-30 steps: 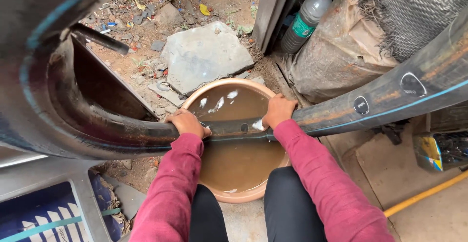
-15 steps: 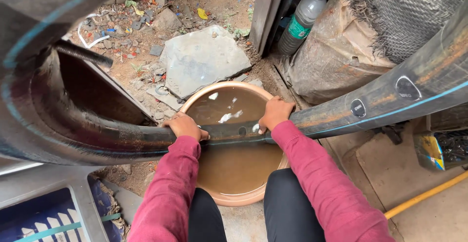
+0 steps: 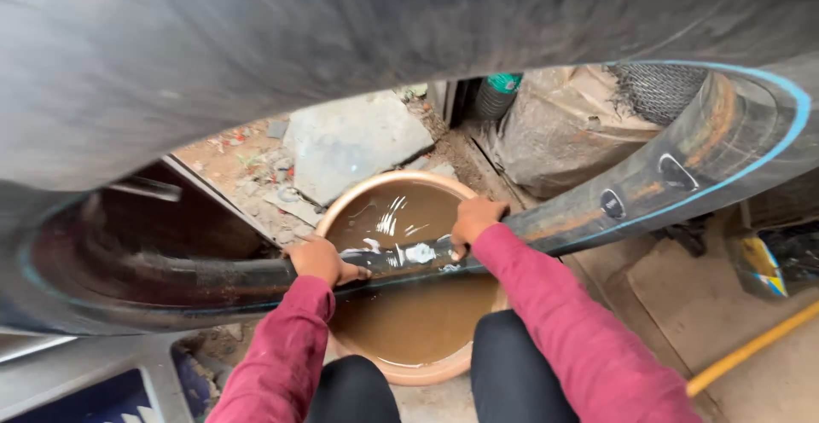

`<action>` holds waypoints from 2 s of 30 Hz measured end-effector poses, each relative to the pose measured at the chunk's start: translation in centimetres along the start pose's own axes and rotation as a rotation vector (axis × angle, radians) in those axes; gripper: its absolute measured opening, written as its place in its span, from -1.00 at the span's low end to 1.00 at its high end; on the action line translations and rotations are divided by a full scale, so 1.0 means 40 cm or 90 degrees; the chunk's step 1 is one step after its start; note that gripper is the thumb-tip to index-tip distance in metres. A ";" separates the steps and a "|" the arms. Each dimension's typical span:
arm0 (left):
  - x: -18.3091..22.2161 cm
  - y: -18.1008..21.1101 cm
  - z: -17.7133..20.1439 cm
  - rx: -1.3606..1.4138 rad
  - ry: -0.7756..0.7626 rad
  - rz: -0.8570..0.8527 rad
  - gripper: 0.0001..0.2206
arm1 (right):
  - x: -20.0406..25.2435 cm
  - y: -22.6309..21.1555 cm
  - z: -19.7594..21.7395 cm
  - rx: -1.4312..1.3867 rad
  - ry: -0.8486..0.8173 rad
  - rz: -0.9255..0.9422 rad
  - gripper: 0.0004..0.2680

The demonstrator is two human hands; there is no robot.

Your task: Checking a large tire inner tube for leaks by rotating and submerging it in a bowl of water.

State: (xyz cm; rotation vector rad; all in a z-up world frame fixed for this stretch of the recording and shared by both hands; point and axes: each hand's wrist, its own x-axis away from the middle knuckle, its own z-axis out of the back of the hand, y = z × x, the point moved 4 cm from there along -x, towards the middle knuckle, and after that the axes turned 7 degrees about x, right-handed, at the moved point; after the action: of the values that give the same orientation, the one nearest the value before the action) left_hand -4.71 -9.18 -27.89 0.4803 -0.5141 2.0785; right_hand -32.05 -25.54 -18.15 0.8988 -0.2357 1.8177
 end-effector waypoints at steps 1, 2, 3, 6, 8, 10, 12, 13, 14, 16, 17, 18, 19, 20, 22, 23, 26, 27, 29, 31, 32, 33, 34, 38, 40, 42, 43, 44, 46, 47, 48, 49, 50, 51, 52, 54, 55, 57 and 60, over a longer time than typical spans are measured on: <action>-0.061 -0.041 -0.082 0.017 0.061 -0.001 0.00 | 0.000 -0.001 0.007 -0.007 -0.015 0.015 -0.33; -0.028 -0.047 -0.032 0.017 0.068 0.002 0.00 | -0.013 0.005 -0.011 -0.010 -0.007 0.017 -0.33; 0.003 -0.042 0.010 0.007 0.033 -0.007 0.09 | -0.027 0.015 -0.032 -0.027 -0.006 0.029 -0.31; 0.160 -0.027 0.226 -0.017 -0.050 -0.021 0.31 | -0.027 0.054 -0.036 -0.054 0.022 0.062 -0.27; 0.230 -0.035 0.329 -0.033 -0.101 -0.023 0.43 | 0.018 0.069 0.018 -0.064 0.046 0.084 -0.24; 0.254 -0.047 0.337 -0.039 -0.112 -0.030 0.38 | 0.113 0.078 0.067 0.019 0.102 0.135 -0.23; 0.292 -0.055 0.350 -0.020 -0.130 -0.035 0.18 | 0.115 0.106 0.026 0.112 0.133 0.135 -0.24; 0.297 -0.048 0.371 0.012 -0.128 -0.031 0.03 | 0.107 0.132 0.029 0.214 0.187 0.136 -0.26; 0.291 -0.043 0.360 0.013 -0.129 -0.041 0.03 | 0.124 0.173 0.037 0.216 0.182 0.127 -0.26; 0.287 -0.075 0.340 -0.071 -0.131 -0.053 0.00 | 0.168 0.208 0.058 0.399 0.234 0.135 -0.32; 0.301 -0.083 0.333 -0.068 -0.148 -0.058 0.00 | 0.194 0.245 0.056 0.404 0.218 0.141 -0.32; 0.313 -0.094 0.332 -0.063 -0.124 -0.050 -0.02 | 0.219 0.274 0.054 0.423 0.210 0.178 -0.32; 0.318 -0.121 0.343 -0.062 -0.093 -0.035 -0.03 | 0.237 0.289 0.064 0.437 0.211 0.217 -0.33; 0.342 -0.137 0.340 -0.063 -0.103 -0.034 -0.03 | 0.255 0.279 0.049 0.437 0.204 0.225 -0.33; 0.356 -0.159 0.367 -0.132 -0.150 -0.027 -0.05 | 0.275 0.264 0.063 0.363 0.223 0.311 -0.32; 0.366 -0.173 0.388 -0.130 -0.149 -0.026 -0.05 | 0.269 0.251 0.049 0.365 0.225 0.311 -0.32; 0.396 -0.231 0.449 -0.191 -0.138 0.000 -0.06 | 0.262 0.187 0.016 0.312 0.253 0.375 -0.34; 0.405 -0.253 0.462 -0.224 -0.132 0.019 -0.04 | 0.266 0.159 0.006 0.288 0.267 0.397 -0.37; 0.410 -0.306 0.487 -0.260 -0.125 0.041 -0.03 | 0.264 0.097 -0.005 0.261 0.283 0.423 -0.39; 0.405 -0.360 0.509 -0.322 -0.147 0.072 0.04 | 0.264 0.037 0.000 0.169 0.322 0.476 -0.44; 0.410 -0.377 0.524 -0.321 -0.149 0.071 0.04 | 0.258 0.011 -0.010 0.170 0.320 0.477 -0.44; 0.415 -0.398 0.551 -0.353 -0.108 0.080 0.04 | 0.257 -0.022 -0.010 0.130 0.356 0.499 -0.45; 0.421 -0.419 0.578 -0.384 -0.068 0.089 0.04 | 0.256 -0.055 -0.011 0.090 0.391 0.520 -0.45; 0.391 -0.413 0.576 -0.442 -0.061 0.081 -0.01 | 0.228 -0.105 -0.038 0.066 0.433 0.521 -0.44; 0.394 -0.357 0.562 -0.449 -0.063 0.108 -0.21 | 0.231 -0.103 -0.031 0.056 0.424 0.494 -0.42; 0.395 -0.314 0.474 -0.390 -0.070 0.062 -0.20 | 0.244 -0.085 -0.045 0.038 0.391 0.472 -0.42; 0.377 -0.275 0.449 -0.323 -0.058 0.020 -0.18 | 0.230 -0.057 -0.027 0.029 0.377 0.443 -0.42; 0.372 -0.261 0.406 -0.319 -0.050 0.017 -0.18 | 0.213 -0.034 -0.018 0.034 0.381 0.436 -0.42; 0.352 -0.222 0.329 -0.294 0.017 -0.037 -0.10 | 0.178 0.020 -0.001 0.054 0.370 0.371 -0.41; 0.343 -0.209 0.329 -0.291 0.024 -0.041 -0.10 | 0.169 0.048 0.020 0.057 0.374 0.363 -0.41; 0.333 -0.195 0.327 -0.239 0.025 -0.059 -0.12 | 0.156 0.076 0.036 0.092 0.341 0.331 -0.37; 0.332 -0.195 0.317 -0.186 0.022 -0.071 -0.15 | 0.147 0.090 0.048 0.128 0.308 0.305 -0.34; 0.337 -0.186 0.332 -0.182 0.024 -0.070 -0.15 | 0.142 0.106 0.050 0.132 0.310 0.305 -0.34; 0.343 -0.191 0.346 -0.132 -0.027 -0.049 -0.12 | 0.129 0.117 0.049 0.138 0.232 0.277 -0.28; 0.350 -0.196 0.361 -0.082 -0.079 -0.028 -0.10 | 0.118 0.128 0.048 0.143 0.154 0.249 -0.22; 0.357 -0.193 0.364 -0.077 -0.058 -0.028 -0.10 | 0.090 0.101 0.019 0.141 0.118 0.248 -0.18; 0.355 -0.174 0.366 -0.068 -0.041 -0.040 -0.09 | 0.075 0.106 0.000 0.142 0.074 0.237 -0.14; 0.354 -0.165 0.377 -0.070 -0.042 -0.045 -0.10 | 0.075 0.109 0.000 0.151 0.074 0.233 -0.13; 0.363 -0.157 0.373 -0.060 -0.037 -0.041 -0.12 | 0.093 0.102 0.011 0.144 0.061 0.227 -0.13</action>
State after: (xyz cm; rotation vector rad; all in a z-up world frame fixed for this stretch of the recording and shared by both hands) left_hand -4.71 -3.97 -6.77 0.4963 -0.6197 1.9737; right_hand -36.03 -24.86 -14.34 0.9680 -0.1361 2.2473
